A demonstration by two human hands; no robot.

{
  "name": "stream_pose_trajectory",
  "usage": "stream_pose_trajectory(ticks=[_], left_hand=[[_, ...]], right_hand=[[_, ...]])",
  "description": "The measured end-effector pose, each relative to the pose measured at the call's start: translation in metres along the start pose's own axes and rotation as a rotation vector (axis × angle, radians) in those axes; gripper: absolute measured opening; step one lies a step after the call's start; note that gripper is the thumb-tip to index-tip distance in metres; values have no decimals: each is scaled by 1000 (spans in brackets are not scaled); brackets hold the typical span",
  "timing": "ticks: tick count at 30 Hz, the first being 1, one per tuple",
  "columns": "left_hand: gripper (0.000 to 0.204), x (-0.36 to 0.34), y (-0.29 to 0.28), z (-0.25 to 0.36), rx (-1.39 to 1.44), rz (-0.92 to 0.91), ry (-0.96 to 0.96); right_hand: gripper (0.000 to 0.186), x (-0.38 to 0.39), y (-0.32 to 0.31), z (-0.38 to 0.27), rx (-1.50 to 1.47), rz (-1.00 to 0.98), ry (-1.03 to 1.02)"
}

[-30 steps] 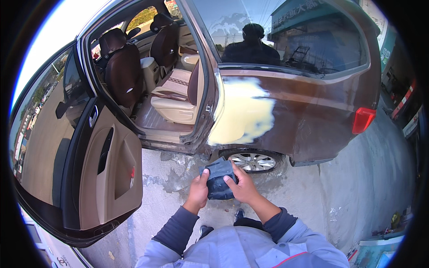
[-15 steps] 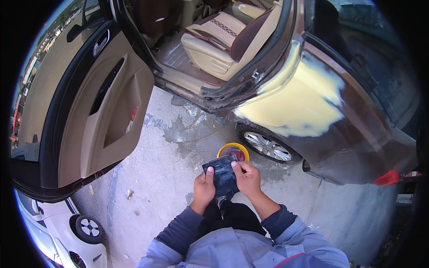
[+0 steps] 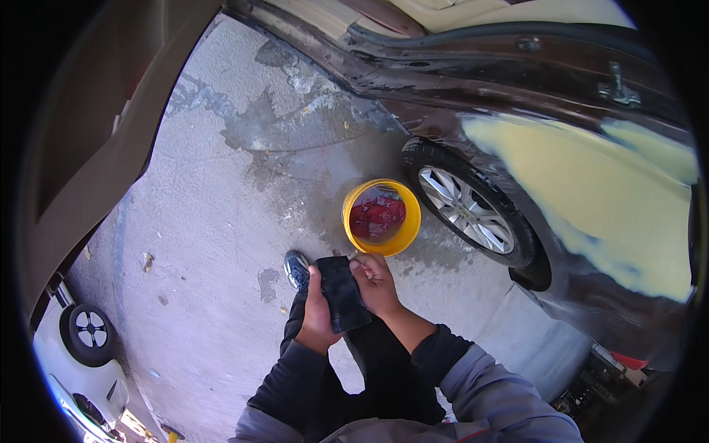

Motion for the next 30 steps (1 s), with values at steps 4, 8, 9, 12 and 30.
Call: stream_pose_trajectory(ticks=[4, 8, 9, 12, 30], left_hand=[[81, -60, -62, 33, -214, 155, 88], [84, -90, -119, 62, -101, 225, 90], [85, -90, -130, 66, -79, 247, 80], [89, -82, -142, 72, -82, 214, 69], [48, -11, 53, 15, -403, 306, 352]], right_hand=[[34, -52, 7, 146, 448, -371, 183], [83, -94, 22, 275, 920, -524, 184], [89, -89, 27, 304, 975, -651, 325], [76, -69, 32, 337, 949, -711, 506], [32, -54, -200, -185, -506, -105, 312]])
Point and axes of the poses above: each hand's wrist, its own x-axis away from the middle knuckle, its own y-axis out of the palm, z = x × y, the point moved 6 cm from there along -x, towards the middle knuckle, and after that the axes turned 10 degrees about -y, right-handed, at the moved point
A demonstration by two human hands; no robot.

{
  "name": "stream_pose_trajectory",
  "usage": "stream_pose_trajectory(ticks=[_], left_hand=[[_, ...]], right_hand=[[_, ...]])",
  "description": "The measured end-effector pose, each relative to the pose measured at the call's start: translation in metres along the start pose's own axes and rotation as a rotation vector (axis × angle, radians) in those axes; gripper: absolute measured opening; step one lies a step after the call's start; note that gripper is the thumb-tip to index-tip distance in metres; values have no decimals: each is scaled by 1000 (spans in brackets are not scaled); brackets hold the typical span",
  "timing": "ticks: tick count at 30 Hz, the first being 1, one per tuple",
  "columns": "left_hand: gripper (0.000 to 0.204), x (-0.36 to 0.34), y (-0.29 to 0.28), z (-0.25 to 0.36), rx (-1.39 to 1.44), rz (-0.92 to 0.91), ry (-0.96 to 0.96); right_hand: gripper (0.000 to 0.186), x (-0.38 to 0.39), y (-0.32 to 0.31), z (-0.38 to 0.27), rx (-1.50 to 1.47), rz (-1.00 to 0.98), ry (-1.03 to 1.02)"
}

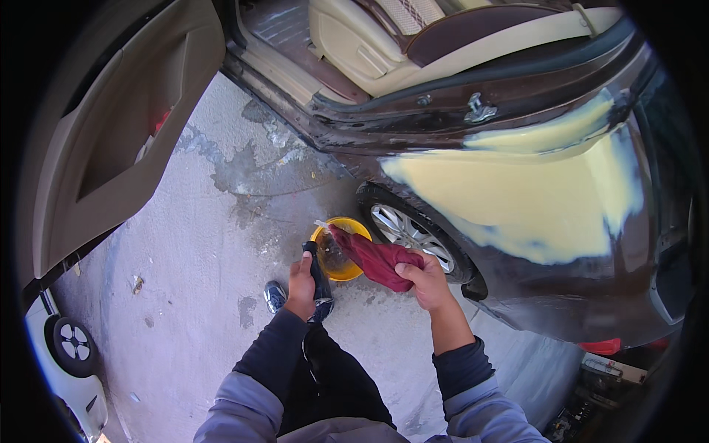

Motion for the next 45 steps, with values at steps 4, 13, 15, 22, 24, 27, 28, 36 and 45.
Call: stream_pose_trajectory(ticks=[4, 13, 15, 22, 24, 27, 28, 36, 45], left_hand=[[49, 65, 82, 30, 131, -326, 10], [40, 160, 180, 47, 196, -525, -121], [42, 166, 187, 62, 116, -463, 101], [43, 160, 234, 50, -121, -138, 328], [50, 145, 254, 38, -33, -119, 311], [60, 110, 278, 33, 106, -11, 361], [62, 98, 286, 33, 99, 17, 377], [72, 111, 341, -14, 27, 225, 757], [70, 31, 326, 11, -163, 218, 750]], right_hand=[[43, 20, 28, -76, -287, -123, -96], [79, -23, 52, -98, 136, 93, -229], [59, -27, 47, -109, 186, 118, -156], [37, -3, 41, -258, 978, 211, -564], [46, 17, 51, -322, 1243, 103, -798], [59, 46, 62, -402, 1589, -194, -1155], [57, 53, 61, -420, 1735, -271, -1265], [41, 44, 12, -449, 2337, -679, -1368], [38, 27, -5, -453, 2229, -799, -1495]])
Point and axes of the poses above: each hand's wrist, its own x-axis away from the middle knuckle, its own y-axis out of the palm, z = x × y, the point moved 6 cm from there along -x, towards the middle knuckle, and after that the axes turned 10 degrees about -y, right-handed, at the moved point
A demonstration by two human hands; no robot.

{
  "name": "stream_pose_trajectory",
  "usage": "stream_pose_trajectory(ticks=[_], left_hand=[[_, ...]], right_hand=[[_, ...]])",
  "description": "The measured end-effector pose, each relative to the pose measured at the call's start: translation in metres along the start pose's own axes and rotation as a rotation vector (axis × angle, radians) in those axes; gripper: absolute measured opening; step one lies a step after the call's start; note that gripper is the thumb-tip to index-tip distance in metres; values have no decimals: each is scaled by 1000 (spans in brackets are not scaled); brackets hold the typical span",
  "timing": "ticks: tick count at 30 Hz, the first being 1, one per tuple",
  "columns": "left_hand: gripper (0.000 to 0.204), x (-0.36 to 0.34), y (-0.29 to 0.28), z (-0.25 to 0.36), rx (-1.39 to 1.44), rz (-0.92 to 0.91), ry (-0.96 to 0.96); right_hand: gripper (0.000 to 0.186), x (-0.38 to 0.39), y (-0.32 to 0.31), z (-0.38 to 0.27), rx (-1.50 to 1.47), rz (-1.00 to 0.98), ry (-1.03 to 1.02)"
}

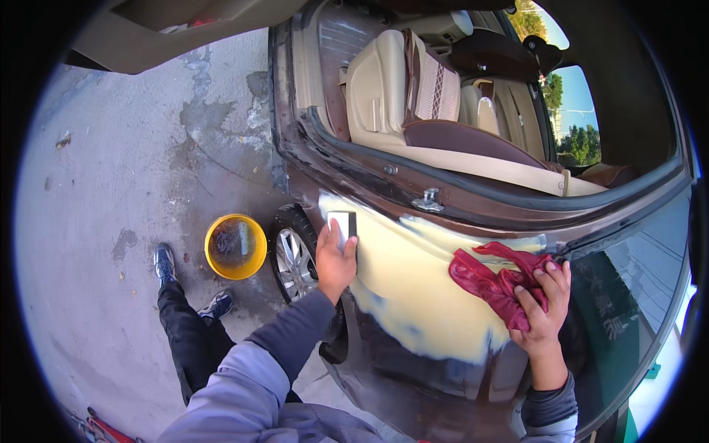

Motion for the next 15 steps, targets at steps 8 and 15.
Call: stream_pose_trajectory(ticks=[8, 15], left_hand=[[72, 59, 8, 5, -22, 85, 75], [69, -25, -23, 1, 104, 197, 90]], right_hand=[[45, -2, -3, -4, -174, -191, -183], [40, -4, 1, -4, -166, -167, -183]])
Point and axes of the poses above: each hand's wrist, its own x-axis away from the middle knuckle, its own y-axis out of the palm, z = x × y, the point moved 6 cm from there along -x, towards the middle knuckle, and after that the axes turned 10 degrees about -y, right-handed, at the moved point
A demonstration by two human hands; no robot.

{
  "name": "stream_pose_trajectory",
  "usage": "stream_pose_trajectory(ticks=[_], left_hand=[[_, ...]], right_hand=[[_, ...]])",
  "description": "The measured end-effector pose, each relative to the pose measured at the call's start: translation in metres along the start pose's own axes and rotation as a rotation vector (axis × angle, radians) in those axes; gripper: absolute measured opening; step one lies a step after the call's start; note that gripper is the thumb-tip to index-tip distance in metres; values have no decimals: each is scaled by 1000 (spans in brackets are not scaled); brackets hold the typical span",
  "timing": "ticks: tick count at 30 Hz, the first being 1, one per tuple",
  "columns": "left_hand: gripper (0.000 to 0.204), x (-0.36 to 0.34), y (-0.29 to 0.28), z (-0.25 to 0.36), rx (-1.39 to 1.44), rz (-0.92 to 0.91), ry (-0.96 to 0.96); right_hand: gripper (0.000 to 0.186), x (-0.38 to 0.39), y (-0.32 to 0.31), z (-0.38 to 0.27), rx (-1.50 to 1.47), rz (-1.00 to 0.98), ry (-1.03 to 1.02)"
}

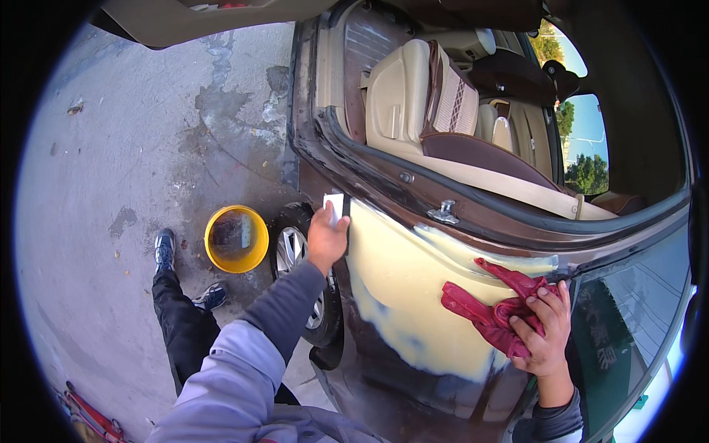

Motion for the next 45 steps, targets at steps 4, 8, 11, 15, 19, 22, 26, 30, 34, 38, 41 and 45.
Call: stream_pose_trajectory(ticks=[4, 8, 11, 15, 19, 22, 26, 30, 34, 38, 41, 45], left_hand=[[66, -23, 3, -11, -70, -78, -104], [72, 32, 2, 6, -105, -140, -98], [66, -5, -2, 2, -132, -30, -58], [68, -22, -2, 6, -147, -91, -199], [69, 30, 2, 28, -163, -145, -89], [68, -7, 1, 12, -28, -100, -163], [68, 3, 7, 19, -103, -58, -154], [71, 51, 6, 54, -74, -77, -38], [67, 0, 9, 39, -83, -17, -119], [67, 20, 15, 57, -94, -57, -98], [70, 65, 11, 91, -127, -162, 2], [71, 9, 4, 74, -103, -24, 46]], right_hand=[[38, 1, 3, 0, 24, -6, 26], [39, 3, 3, 1, 25, -28, 37], [41, 4, 3, 2, 23, -33, 34], [41, 3, 3, 2, 18, -19, 34], [43, 4, 4, 0, 55, -11, 62], [46, 6, 4, 0, 118, 8, 96], [49, 6, 4, 1, 100, 12, 103], [49, 5, 3, 2, 57, 14, 104], [49, 3, 4, 1, 101, 25, 80], [45, 1, 4, 1, 103, 57, 102], [46, 0, 5, -1, 102, 48, 103], [46, 1, 4, -1, 105, 52, 108]])
Point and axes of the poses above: each hand's wrist, its own x-axis away from the middle knuckle, its own y-axis out of the palm, z = x × y, the point moved 6 cm from there along -x, towards the middle knuckle, and after that the axes turned 10 degrees about -y, right-handed, at the moved point
